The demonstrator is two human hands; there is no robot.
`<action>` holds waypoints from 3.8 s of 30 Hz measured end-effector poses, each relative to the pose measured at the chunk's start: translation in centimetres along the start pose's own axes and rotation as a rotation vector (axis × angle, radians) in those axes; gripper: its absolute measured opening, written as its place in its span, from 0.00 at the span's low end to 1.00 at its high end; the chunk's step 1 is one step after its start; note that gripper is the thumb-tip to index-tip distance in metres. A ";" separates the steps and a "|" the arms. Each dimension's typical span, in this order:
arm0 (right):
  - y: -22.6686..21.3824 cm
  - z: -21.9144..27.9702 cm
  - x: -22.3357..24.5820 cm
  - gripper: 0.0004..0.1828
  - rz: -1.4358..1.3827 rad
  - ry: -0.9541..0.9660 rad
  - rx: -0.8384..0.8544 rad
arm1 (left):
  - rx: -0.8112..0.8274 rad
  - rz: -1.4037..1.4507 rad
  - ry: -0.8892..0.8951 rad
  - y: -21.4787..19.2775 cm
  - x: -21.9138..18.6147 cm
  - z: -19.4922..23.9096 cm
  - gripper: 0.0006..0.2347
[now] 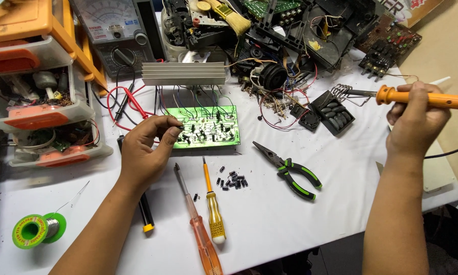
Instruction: The person cleans a green circuit board with a brush, then uses a soldering iron to solder components onto the board. They also use pliers to cut the leads of small black electronic components before placing and soldering them.
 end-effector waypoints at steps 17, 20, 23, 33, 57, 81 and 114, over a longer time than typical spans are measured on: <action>-2.7 6.7 -2.1 0.16 -0.037 0.200 0.076 | 0.004 -0.036 0.003 -0.1 -0.5 -0.2 0.03; -3.3 11.4 -2.9 0.13 0.223 0.083 0.138 | 0.002 -0.044 0.006 0.0 -0.4 -0.2 0.03; -0.3 15.9 0.8 0.19 0.650 -0.124 0.422 | -0.001 -0.053 0.016 0.0 -0.4 -0.1 0.03; 4.1 18.4 3.3 0.23 1.128 -0.192 0.598 | -0.044 -0.003 0.095 -0.3 -2.1 -0.1 0.04; 16.0 15.0 7.5 0.22 0.174 -1.325 0.438 | -0.312 0.411 0.227 1.6 -2.4 1.1 0.03; 15.4 15.5 6.2 0.24 0.233 -1.298 0.366 | -0.275 0.386 0.238 1.5 -2.4 1.7 0.04; 15.8 16.9 6.1 0.19 0.248 -1.354 0.279 | -0.349 0.395 0.177 2.2 -2.2 2.0 0.05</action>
Point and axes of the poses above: each hand's wrist, its own z-axis away from the middle knuckle, its own y-axis out of the palm, x = y × z, the point moved 1 cm from there along -z, towards the middle knuckle, and after that the axes turned 8 degrees about y, right-handed, at the moved point
